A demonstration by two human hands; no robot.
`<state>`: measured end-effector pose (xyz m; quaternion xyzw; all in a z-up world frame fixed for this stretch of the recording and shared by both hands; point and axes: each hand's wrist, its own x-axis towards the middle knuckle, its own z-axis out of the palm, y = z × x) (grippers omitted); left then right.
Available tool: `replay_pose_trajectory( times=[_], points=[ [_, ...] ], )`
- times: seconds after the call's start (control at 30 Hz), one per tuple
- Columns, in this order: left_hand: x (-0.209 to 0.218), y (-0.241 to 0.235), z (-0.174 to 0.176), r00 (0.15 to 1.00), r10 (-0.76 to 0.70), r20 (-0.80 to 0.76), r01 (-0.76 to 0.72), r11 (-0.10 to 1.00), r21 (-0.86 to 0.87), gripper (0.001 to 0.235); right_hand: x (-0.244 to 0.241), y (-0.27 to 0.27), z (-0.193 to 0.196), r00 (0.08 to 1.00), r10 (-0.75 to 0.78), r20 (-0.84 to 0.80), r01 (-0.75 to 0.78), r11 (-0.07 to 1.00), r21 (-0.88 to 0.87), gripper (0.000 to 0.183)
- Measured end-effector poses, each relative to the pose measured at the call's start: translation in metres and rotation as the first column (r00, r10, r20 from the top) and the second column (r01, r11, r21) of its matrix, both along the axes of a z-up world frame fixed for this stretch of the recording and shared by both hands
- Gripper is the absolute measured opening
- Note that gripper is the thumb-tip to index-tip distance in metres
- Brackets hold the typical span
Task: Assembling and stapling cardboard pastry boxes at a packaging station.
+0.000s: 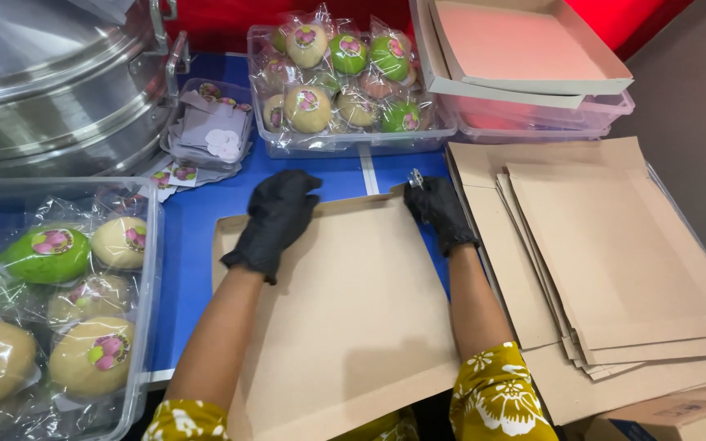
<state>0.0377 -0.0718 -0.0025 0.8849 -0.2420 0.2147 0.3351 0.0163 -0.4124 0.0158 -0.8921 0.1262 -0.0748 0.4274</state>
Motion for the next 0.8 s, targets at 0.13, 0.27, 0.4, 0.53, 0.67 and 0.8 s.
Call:
replay_pose_trajectory(
  times=[0.13, 0.27, 0.4, 0.53, 0.67, 0.8],
  points=[
    [0.015, -0.066, -0.026, 0.985, -0.075, -0.158, 0.093, 0.990, 0.109, 0.017, -0.006, 0.024, 0.023, 0.991, 0.081, -0.106, -0.084, 0.996, -0.019, 0.034],
    [-0.007, -0.086, -0.012, 0.917, -0.156, -0.367, 0.152, 0.988, -0.040, 0.018, -0.004, 0.041, 0.020, 0.977, 0.045, -0.207, -0.057, 0.997, -0.048, 0.044],
    [-0.026, -0.077, 0.033, 0.850, -0.173, -0.497, 0.166, 0.984, -0.058, 0.022, -0.007, 0.049, 0.026, 0.979, 0.076, -0.187, -0.083, 0.996, -0.030, 0.043],
    [-0.006, -0.073, 0.002, 0.934, -0.130, -0.334, 0.143, 0.990, 0.014, 0.022, -0.010, 0.053, 0.029, 0.969, 0.186, -0.164, -0.195, 0.980, -0.040, 0.047],
    [0.015, -0.056, 0.007, 0.776, 0.060, -0.628, -0.055, 0.998, 0.027, 0.014, -0.027, 0.064, 0.064, 0.964, 0.246, -0.103, -0.244, 0.969, 0.027, 0.040],
    [0.014, -0.062, 0.019, 0.748, 0.090, -0.658, -0.080, 0.996, 0.045, 0.012, -0.003, 0.050, 0.012, 0.953, 0.300, -0.048, -0.298, 0.954, 0.044, 0.032]
  ],
)
